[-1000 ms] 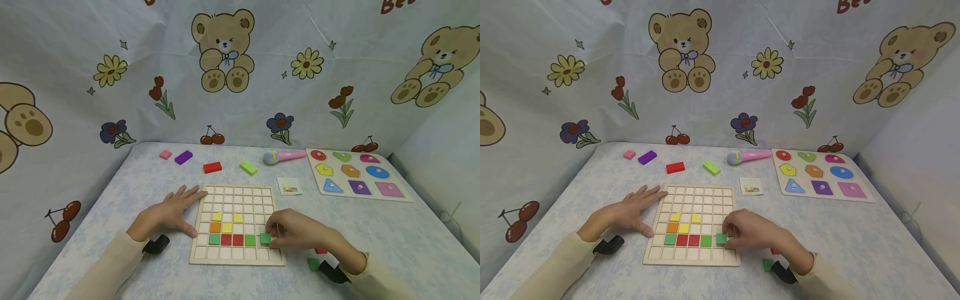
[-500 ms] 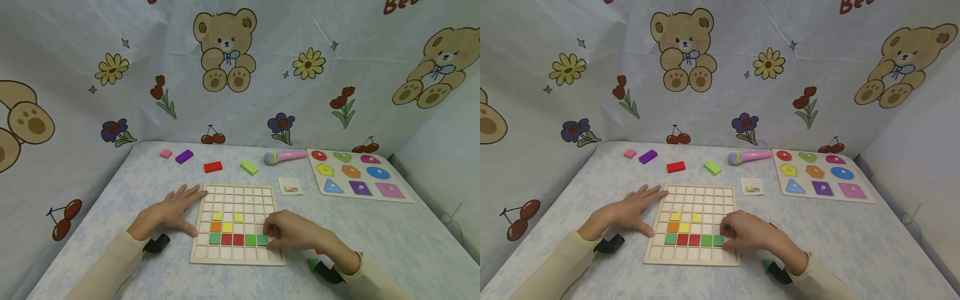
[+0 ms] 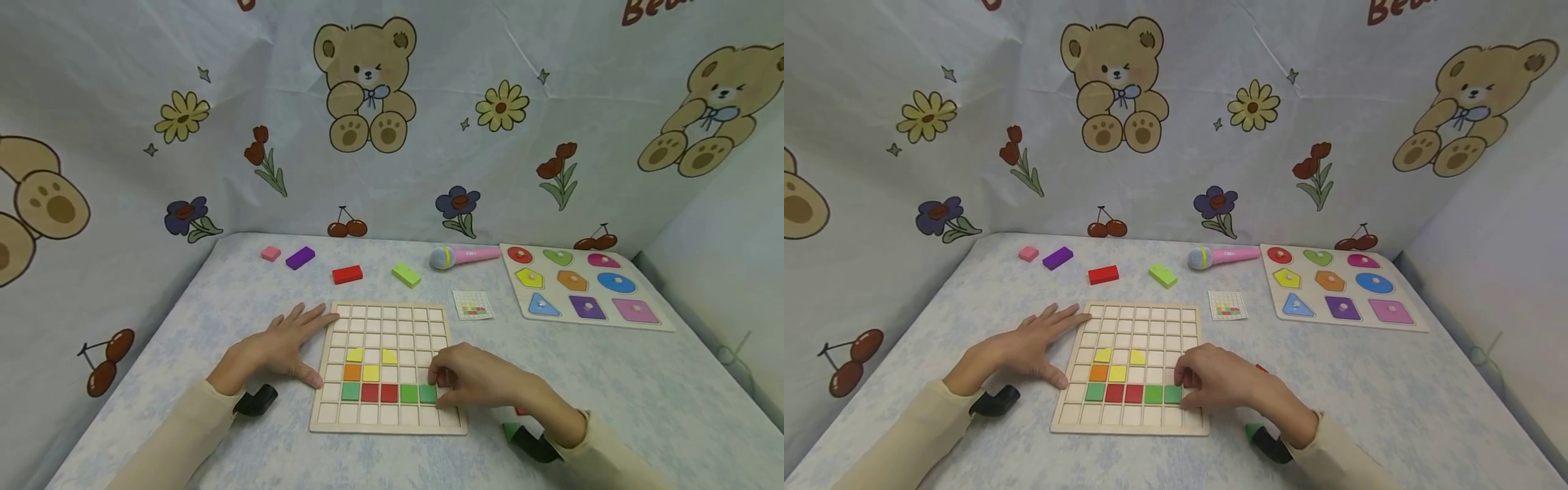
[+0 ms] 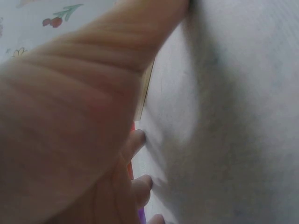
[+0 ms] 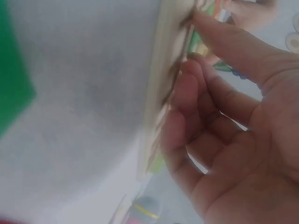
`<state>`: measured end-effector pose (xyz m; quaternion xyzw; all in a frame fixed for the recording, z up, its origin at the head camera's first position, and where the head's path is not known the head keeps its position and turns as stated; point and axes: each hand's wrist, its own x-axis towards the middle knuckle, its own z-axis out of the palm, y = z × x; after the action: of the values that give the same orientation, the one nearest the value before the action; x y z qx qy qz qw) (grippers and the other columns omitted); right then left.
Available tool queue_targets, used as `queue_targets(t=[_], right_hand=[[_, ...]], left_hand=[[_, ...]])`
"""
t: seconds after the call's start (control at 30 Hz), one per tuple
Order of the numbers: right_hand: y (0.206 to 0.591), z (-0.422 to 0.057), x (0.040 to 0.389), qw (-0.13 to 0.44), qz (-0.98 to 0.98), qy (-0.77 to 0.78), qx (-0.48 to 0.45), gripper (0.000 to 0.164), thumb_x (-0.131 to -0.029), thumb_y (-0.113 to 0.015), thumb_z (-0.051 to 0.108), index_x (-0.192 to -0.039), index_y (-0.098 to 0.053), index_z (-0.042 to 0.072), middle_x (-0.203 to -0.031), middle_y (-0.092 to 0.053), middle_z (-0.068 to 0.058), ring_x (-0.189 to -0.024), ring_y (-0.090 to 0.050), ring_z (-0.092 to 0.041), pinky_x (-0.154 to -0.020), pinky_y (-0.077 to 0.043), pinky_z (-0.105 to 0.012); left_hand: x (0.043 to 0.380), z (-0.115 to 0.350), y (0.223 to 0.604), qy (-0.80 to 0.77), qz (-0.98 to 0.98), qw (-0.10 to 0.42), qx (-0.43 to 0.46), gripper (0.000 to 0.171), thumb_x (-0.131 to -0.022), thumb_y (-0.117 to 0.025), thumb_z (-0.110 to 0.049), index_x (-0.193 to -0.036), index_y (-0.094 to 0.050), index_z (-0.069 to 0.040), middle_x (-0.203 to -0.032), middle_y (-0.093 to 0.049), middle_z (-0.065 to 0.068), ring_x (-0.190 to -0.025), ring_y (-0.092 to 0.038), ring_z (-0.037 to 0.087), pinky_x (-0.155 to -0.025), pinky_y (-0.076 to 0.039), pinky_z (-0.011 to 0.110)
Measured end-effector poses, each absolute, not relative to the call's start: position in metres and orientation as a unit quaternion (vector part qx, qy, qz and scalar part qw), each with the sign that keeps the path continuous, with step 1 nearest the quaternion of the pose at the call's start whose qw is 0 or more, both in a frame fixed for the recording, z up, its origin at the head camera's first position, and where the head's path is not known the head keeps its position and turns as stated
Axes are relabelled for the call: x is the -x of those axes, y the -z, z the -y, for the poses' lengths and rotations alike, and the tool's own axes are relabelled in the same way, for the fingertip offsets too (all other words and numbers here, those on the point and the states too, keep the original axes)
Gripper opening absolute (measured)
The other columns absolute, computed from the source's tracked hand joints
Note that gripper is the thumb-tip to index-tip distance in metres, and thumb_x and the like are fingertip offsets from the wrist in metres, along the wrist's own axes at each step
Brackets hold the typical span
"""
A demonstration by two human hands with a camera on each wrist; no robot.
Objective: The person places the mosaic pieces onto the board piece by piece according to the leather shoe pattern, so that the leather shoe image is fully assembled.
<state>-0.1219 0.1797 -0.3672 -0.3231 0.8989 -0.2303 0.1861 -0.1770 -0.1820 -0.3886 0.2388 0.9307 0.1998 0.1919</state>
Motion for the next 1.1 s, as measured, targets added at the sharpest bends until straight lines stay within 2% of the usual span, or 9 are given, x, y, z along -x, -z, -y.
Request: queue_targets(t=[0.27,0.73,0.93,1.1], right_hand=[[0.358,-0.214,0.115,0.182,-0.903,0.253,0.294,0.020,-0.082,-0.083,0.022,-0.097,-0.069,0.019,-0.088,-0.065,0.009,-0.077,-0.058,-0.006,-0.067,-0.050,-0.021],[0.369,-0.299,0.100,0.187,-0.920,0.272,0.213,0.028,-0.082,-0.083,0.028,-0.102,-0.067,0.016,-0.090,-0.061,0.005,-0.078,-0.054,-0.010,-0.065,-0.049,-0.021],[0.371,-0.316,0.097,0.204,-0.913,0.287,0.208,0.032,-0.082,-0.083,0.028,-0.104,-0.066,0.013,-0.090,-0.060,0.004,-0.077,-0.054,-0.009,-0.065,-0.049,-0.021],[0.375,-0.319,0.097,0.220,-0.904,0.307,0.201,0.028,-0.084,-0.082,0.028,-0.103,-0.067,0.014,-0.090,-0.061,0.003,-0.076,-0.055,-0.009,-0.064,-0.049,-0.020]], left_hand=[[0.177,0.181,0.390,-0.196,-0.932,0.188,-0.238,0.122,-0.060,-0.089,-0.060,-0.159,-0.027,-0.023,-0.168,-0.013,0.015,-0.152,-0.002,0.050,-0.114,-0.005,0.076],[0.178,0.182,0.389,-0.196,-0.930,0.191,-0.245,0.122,-0.062,-0.088,-0.060,-0.159,-0.027,-0.022,-0.168,-0.013,0.016,-0.152,-0.002,0.051,-0.113,-0.005,0.076],[0.177,0.182,0.389,-0.197,-0.930,0.192,-0.244,0.122,-0.061,-0.089,-0.060,-0.159,-0.027,-0.022,-0.168,-0.013,0.015,-0.152,-0.002,0.051,-0.113,-0.005,0.077],[0.177,0.182,0.389,-0.197,-0.930,0.187,-0.246,0.122,-0.061,-0.089,-0.060,-0.159,-0.027,-0.022,-0.168,-0.013,0.016,-0.152,-0.003,0.051,-0.113,-0.005,0.077]])
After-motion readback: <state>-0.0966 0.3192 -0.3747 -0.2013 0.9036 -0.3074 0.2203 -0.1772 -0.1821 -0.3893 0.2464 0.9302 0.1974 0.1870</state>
